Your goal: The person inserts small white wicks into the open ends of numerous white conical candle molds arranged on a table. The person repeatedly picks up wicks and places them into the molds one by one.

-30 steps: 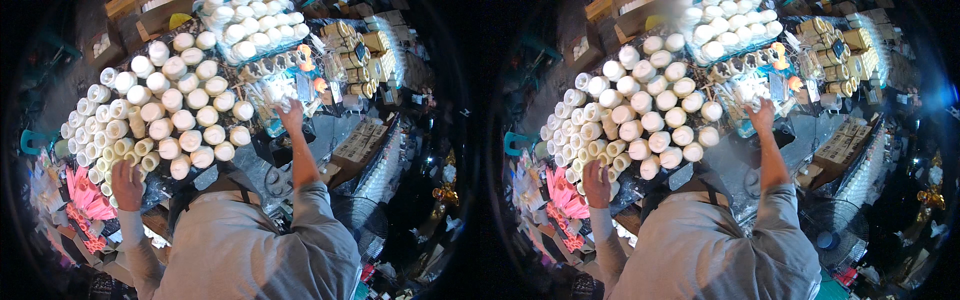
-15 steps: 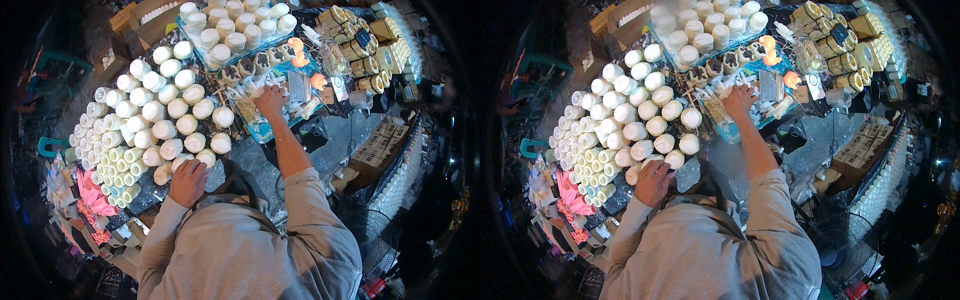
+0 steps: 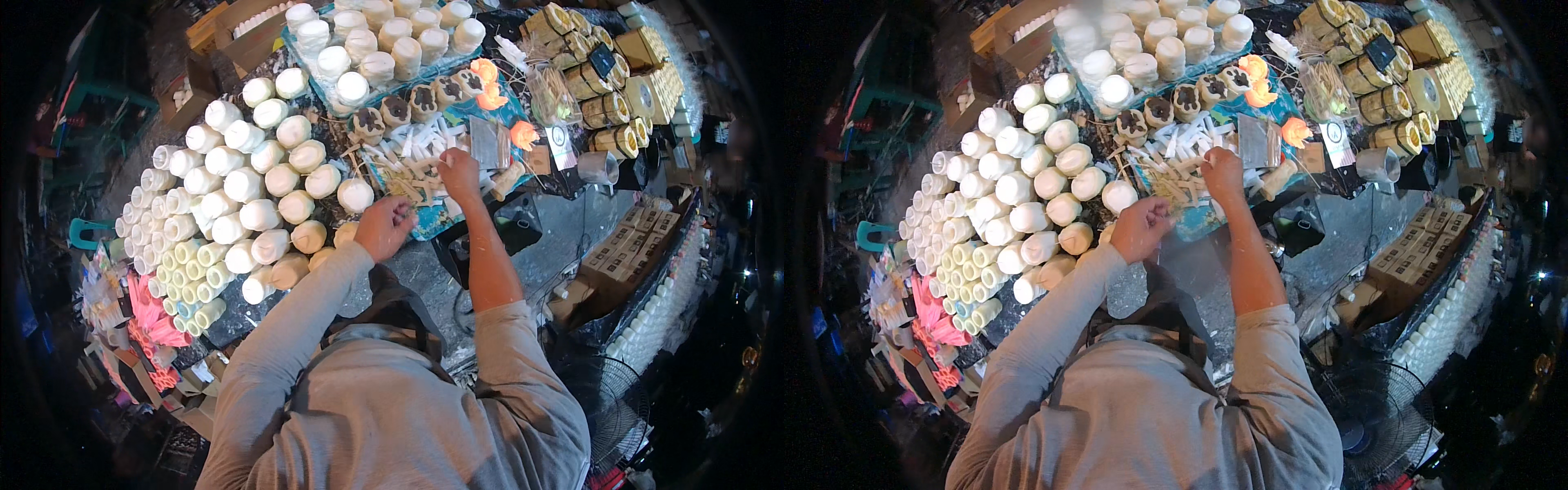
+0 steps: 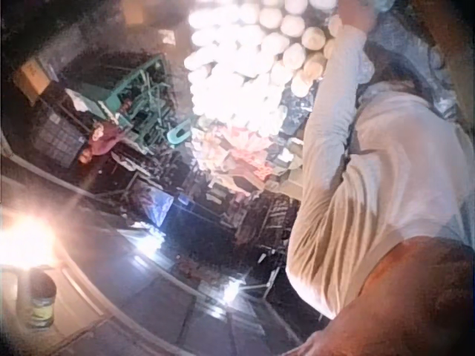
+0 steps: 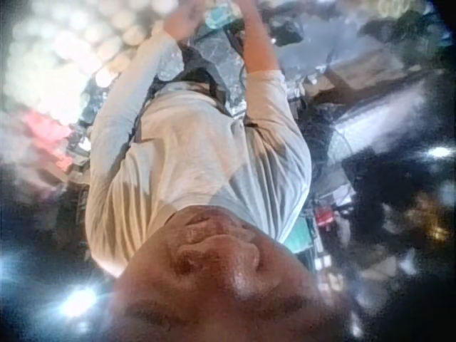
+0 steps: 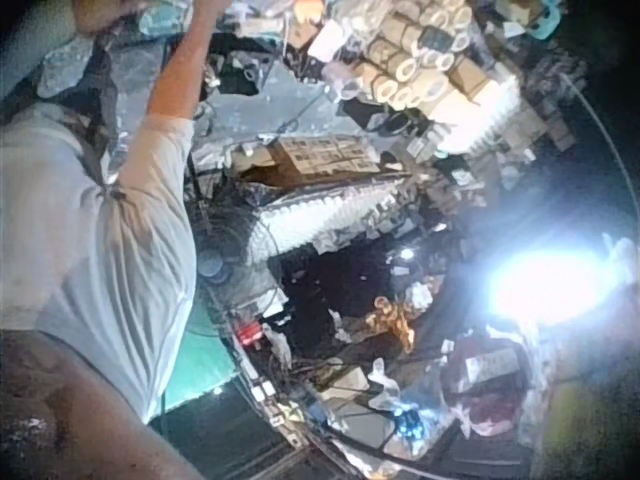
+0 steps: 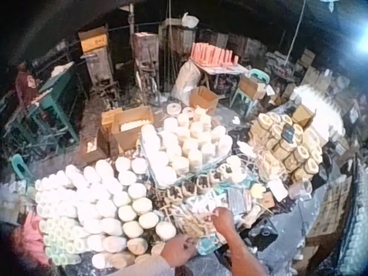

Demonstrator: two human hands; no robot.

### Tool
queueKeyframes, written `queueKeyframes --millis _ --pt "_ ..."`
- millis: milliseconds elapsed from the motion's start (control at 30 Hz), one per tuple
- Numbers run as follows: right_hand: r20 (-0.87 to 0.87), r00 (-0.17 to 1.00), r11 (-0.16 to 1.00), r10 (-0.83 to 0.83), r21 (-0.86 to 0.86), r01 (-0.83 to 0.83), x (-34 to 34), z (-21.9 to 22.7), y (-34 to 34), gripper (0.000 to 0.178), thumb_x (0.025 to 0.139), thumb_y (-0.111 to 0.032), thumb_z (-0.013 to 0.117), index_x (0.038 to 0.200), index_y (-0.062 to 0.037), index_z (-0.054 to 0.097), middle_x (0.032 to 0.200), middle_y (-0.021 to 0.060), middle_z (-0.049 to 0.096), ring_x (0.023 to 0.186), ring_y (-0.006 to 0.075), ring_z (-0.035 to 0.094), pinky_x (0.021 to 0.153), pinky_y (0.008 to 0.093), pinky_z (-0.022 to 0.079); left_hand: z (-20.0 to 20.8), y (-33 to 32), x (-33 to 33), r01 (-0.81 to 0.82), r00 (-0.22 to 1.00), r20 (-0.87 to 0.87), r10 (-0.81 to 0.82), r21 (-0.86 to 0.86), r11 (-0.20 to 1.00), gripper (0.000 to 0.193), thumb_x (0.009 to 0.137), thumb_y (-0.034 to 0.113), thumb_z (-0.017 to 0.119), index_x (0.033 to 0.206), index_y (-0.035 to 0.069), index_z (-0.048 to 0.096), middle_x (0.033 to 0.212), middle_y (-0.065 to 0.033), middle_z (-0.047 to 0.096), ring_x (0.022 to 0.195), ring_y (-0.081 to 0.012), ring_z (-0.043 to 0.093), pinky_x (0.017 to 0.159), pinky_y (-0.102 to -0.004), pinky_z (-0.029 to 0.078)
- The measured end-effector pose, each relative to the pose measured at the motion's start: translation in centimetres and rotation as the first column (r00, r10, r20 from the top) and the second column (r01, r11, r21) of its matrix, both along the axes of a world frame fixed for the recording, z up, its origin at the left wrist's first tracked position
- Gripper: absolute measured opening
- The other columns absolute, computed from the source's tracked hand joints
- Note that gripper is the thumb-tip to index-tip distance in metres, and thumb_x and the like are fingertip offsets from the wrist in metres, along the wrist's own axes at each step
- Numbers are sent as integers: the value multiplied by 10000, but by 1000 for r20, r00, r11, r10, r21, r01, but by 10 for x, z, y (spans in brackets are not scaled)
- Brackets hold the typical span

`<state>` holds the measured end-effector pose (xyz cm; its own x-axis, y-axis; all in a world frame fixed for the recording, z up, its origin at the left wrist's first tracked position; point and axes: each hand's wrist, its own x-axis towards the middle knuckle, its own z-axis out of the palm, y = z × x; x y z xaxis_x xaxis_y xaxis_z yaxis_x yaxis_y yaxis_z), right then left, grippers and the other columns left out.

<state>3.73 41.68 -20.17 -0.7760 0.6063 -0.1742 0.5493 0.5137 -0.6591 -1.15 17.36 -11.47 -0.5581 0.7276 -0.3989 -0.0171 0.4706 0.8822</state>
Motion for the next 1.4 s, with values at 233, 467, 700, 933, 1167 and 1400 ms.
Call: queueKeyframes --millis 233,467,700,933,1167,1400 --pt "-56 986 716 -156 -694 74 32 52 -44 276 950 -224 783 1113 -8 730 899 105 742 818 159 717 696 356 582 -44 63 5 -619 325 894 308 -45 784 410 1049 302 631 1352 35 561 1118 -106 671 1012 -260 668 885 -429 589" --pt "-109 994 1000 12 -21 -14 -2 52 -30 429 875 -285 803 1159 21 705 1144 224 712 1101 407 667 944 505 531 -79 40 3 -742 43 982 186 -93 663 169 996 181 599 1023 15 618 994 -154 662 984 -341 674 900 -522 604" --pt "228 971 893 78 417 -170 -42 13 -52 707 748 -352 848 1309 -10 585 1215 162 682 1185 380 621 990 584 476 -75 8 1 -698 87 941 326 -176 694 117 949 61 612 1064 45 600 981 -136 640 945 -321 670 875 -536 612" --pt "233 946 810 225 495 -315 -29 -2 -51 668 832 -270 752 1415 -32 528 1186 182 677 1093 386 659 913 540 531 -60 -14 16 -658 157 943 293 -121 743 220 878 -65 641 1051 72 626 961 -111 684 952 -306 696 863 -536 588" --pt "110 976 898 187 383 -215 -24 -15 -26 497 851 -144 692 1320 -17 585 1036 211 710 918 411 706 784 493 583 -53 -6 12 -617 196 941 276 -101 780 171 916 21 674 1059 89 608 881 -73 659 803 -259 683 662 -411 555" --pt "-44 911 326 -410 -940 102 -7 29 19 380 939 -41 684 1305 -48 580 981 103 711 773 189 699 598 323 579 -44 25 0 -577 316 905 285 -56 815 228 981 264 688 1146 126 612 926 -57 670 850 -233 685 639 -361 518"
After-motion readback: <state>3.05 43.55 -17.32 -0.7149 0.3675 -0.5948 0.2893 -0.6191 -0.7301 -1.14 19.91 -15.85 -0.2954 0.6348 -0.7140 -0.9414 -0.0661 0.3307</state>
